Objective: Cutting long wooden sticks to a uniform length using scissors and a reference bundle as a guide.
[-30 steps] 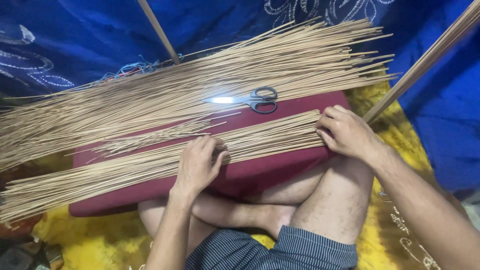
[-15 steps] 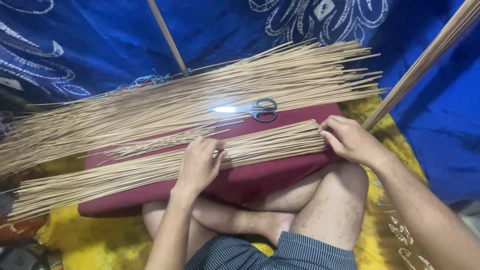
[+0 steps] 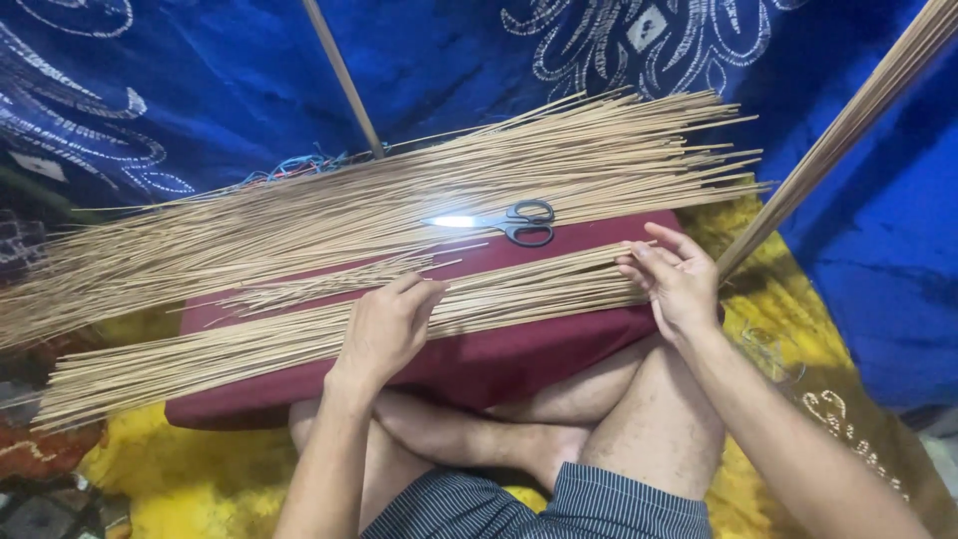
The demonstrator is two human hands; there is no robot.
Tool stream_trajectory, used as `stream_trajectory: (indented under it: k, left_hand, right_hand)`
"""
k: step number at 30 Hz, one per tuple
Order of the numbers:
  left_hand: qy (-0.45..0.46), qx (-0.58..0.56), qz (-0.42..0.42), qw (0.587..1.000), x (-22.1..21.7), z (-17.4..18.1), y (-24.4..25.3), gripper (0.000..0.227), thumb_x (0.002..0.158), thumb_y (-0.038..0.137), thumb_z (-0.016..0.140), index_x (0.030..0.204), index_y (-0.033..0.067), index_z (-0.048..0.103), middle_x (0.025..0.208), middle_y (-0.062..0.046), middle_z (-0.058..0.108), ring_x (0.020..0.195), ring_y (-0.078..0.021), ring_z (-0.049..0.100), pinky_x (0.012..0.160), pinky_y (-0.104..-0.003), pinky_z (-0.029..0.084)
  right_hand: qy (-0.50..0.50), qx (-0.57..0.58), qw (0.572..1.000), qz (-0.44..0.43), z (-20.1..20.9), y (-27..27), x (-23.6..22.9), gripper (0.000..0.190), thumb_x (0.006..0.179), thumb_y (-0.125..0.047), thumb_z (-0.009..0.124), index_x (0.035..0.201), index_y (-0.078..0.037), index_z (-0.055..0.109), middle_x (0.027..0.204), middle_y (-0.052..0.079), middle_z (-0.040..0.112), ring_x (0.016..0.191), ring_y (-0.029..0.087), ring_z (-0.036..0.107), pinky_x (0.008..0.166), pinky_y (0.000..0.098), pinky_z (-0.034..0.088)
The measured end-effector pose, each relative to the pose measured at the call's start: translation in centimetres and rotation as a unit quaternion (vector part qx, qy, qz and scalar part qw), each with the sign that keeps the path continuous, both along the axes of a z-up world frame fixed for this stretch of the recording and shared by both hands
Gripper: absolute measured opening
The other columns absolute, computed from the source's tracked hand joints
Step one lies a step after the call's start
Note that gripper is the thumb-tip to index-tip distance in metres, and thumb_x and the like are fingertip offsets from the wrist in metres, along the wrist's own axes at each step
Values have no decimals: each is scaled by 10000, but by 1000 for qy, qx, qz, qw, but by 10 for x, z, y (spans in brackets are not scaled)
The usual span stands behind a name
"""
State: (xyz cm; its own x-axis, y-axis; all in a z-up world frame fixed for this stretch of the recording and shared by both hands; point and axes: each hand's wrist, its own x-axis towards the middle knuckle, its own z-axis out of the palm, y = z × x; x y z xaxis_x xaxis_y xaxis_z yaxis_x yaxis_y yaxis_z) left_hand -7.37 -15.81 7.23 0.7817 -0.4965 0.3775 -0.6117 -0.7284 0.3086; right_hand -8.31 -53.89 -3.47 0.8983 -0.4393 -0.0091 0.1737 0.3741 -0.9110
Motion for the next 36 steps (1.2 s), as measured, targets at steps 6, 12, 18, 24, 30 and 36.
stream_trajectory:
  k: [6, 12, 18, 24, 30, 36]
  left_hand:
    - [9, 15, 13, 1000, 2, -1, 1, 134, 989, 220, 626, 1027, 250, 751, 808, -4, 680, 753, -305, 734, 636, -440, 601]
    - [20, 11, 17, 1000, 2, -1, -2, 141, 983, 203, 633, 1031, 236, 761, 803, -16, 697, 746, -311, 739, 633, -442, 605]
    - [48, -1, 20, 999, 3, 0, -3, 150, 979, 181, 628, 1044, 197, 763, 821, -43, 714, 781, -330, 745, 656, -462, 610]
    - [96, 20, 6, 995, 5, -4, -3, 166, 979, 163, 604, 977, 143, 769, 774, -82, 726, 776, -367, 747, 663, -486, 603]
    - [150, -36, -28, 988, 4, 0, -6, 167, 963, 135, 619, 914, 92, 773, 757, -149, 744, 794, -406, 742, 675, -476, 597]
    - [164, -62, -48, 983, 2, 3, -7, 182, 949, 119, 623, 874, 50, 774, 737, -201, 739, 776, -439, 733, 662, -489, 584]
  right_hand:
    - [-10, 27, 999, -23, -5, 16, 2, 494, 919, 28, 735, 1389, 7, 587, 1118, 245, 734, 887, 271, 784, 837, 347, 699]
    - [-14, 31, 999, -37, 7, 23, -4, 473, 929, 38, 716, 1387, 4, 601, 1129, 245, 731, 902, 234, 774, 871, 320, 691]
    - [-27, 36, 999, -27, 0, 18, -2, 425, 953, 43, 683, 1372, 14, 616, 1096, 257, 731, 885, 236, 771, 868, 332, 689]
    - [-43, 45, 998, -6, -1, 12, 3, 388, 958, 44, 672, 1342, -4, 646, 1087, 251, 733, 889, 239, 773, 870, 341, 689]
    - [-30, 13, 999, 22, 1, -5, 6, 324, 954, 49, 672, 1270, -8, 627, 1034, 220, 738, 855, 241, 775, 800, 329, 690]
    - [-14, 7, 999, 33, 12, -14, 3, 231, 946, 31, 703, 1161, -16, 630, 1021, 200, 751, 861, 228, 787, 788, 317, 690]
